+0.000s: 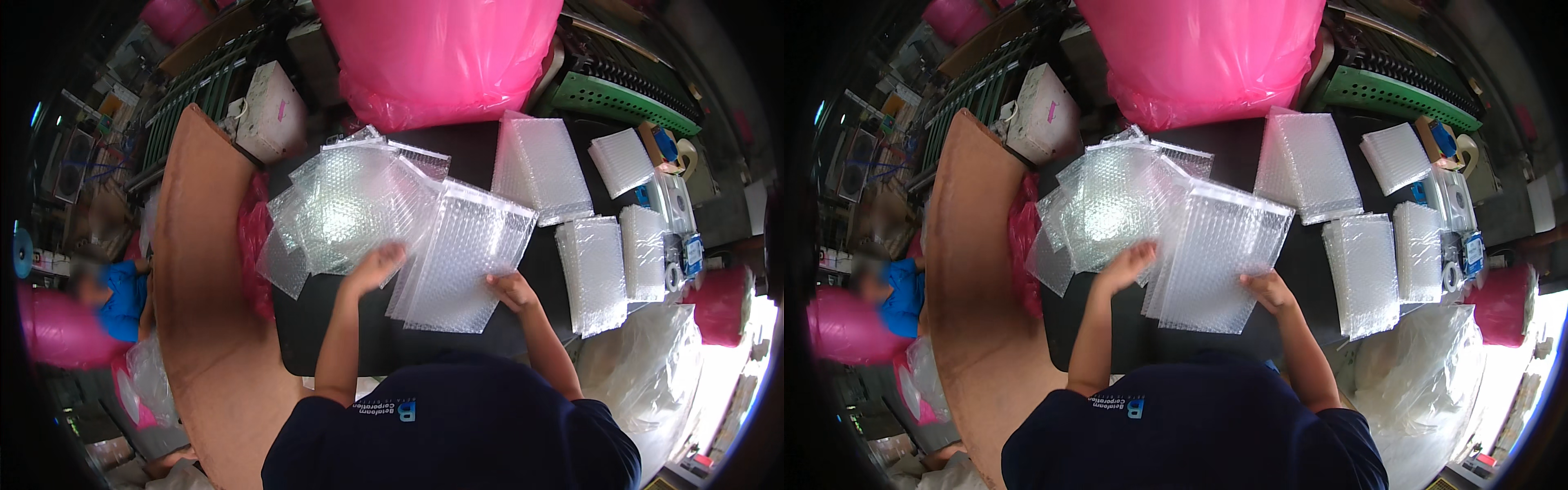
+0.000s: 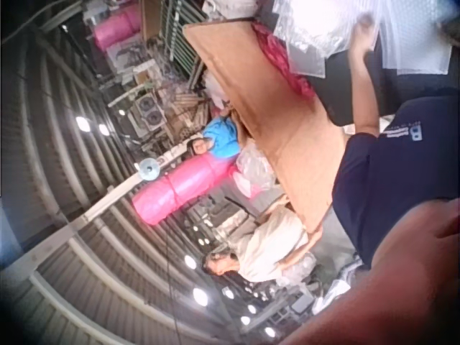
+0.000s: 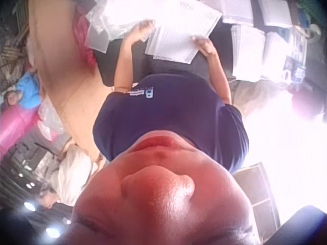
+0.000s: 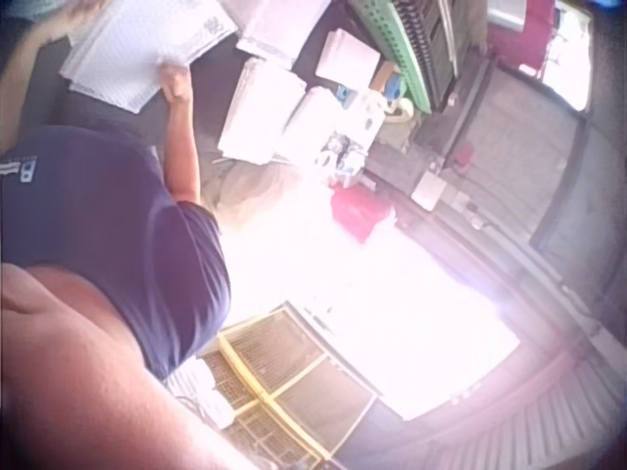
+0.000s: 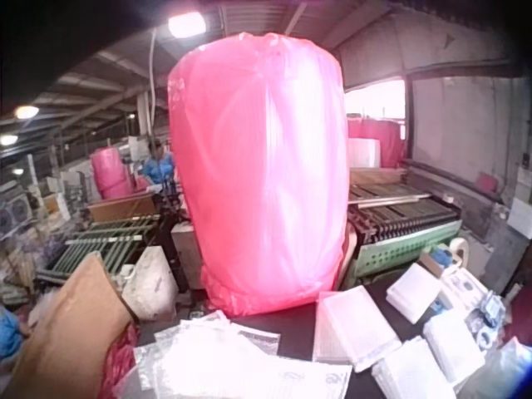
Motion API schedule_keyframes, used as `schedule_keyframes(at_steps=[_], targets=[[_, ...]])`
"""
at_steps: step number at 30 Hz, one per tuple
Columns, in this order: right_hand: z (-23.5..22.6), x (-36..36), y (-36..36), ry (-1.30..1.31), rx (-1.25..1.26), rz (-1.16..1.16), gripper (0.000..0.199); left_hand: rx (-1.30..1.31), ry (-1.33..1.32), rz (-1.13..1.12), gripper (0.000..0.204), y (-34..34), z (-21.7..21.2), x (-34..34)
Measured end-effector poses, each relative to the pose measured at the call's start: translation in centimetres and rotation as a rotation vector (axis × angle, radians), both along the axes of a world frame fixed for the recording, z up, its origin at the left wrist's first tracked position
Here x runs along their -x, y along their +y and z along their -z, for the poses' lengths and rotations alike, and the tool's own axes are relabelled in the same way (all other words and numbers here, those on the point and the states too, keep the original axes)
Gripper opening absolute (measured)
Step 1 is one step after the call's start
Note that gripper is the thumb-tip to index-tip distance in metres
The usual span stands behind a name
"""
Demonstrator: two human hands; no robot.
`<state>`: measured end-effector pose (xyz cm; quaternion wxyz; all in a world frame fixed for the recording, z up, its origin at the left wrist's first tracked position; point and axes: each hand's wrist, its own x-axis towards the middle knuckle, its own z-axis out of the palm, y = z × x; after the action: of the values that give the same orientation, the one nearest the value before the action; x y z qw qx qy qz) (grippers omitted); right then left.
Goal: The person repeatedly picks up bubble wrap sheets from a table, aligns them, and stacks them into neat piles. They occasionally move stacks to different positions on the table and place some into a large plastic bag.
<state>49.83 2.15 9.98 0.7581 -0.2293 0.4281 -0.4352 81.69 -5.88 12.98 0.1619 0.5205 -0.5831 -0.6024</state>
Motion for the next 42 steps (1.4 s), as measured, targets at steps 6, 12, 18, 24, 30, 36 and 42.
schedule_keyframes(at_steps=[6, 12, 18, 24, 30, 36, 42], targets=[[1.2, -0.4, 2.4, 0.068, 0.054, 0.12, 0.051, 0.301, -1.031, -0.627, 0.108, -10.4, 3.3, -3.9], [-0.3, 0.7, 4.4, -0.165, 0.012, 0.197, 0.055, 0.626, -0.635, -0.747, 0.078, -9.2, 4.1, -6.1], [1.4, 1.6, 3.6, -0.262, 0.107, 0.147, 0.059, 0.426, 0.246, -0.37, 0.038, -1.3, -3.8, -2.8], [1.4, -0.4, 1.3, -0.278, 0.066, 0.197, 0.052, 0.467, 0.363, -0.026, 0.045, 4.2, -6.9, 0.4], [-0.7, -2.0, 0.2, -0.295, 0.118, 0.19, 0.064, 0.464, 0.372, 0.031, 0.038, 4.8, -7.3, 2.0], [-0.7, -1.6, 0.1, -0.407, 0.137, 0.151, 0.066, 0.455, 0.502, 0.086, 0.042, 5.6, -9.7, 3.1], [0.6, 0.0, 1.2, -0.477, 0.174, 0.117, 0.061, 0.633, 0.478, 0.142, 0.042, 6.4, -12.0, 4.2]])
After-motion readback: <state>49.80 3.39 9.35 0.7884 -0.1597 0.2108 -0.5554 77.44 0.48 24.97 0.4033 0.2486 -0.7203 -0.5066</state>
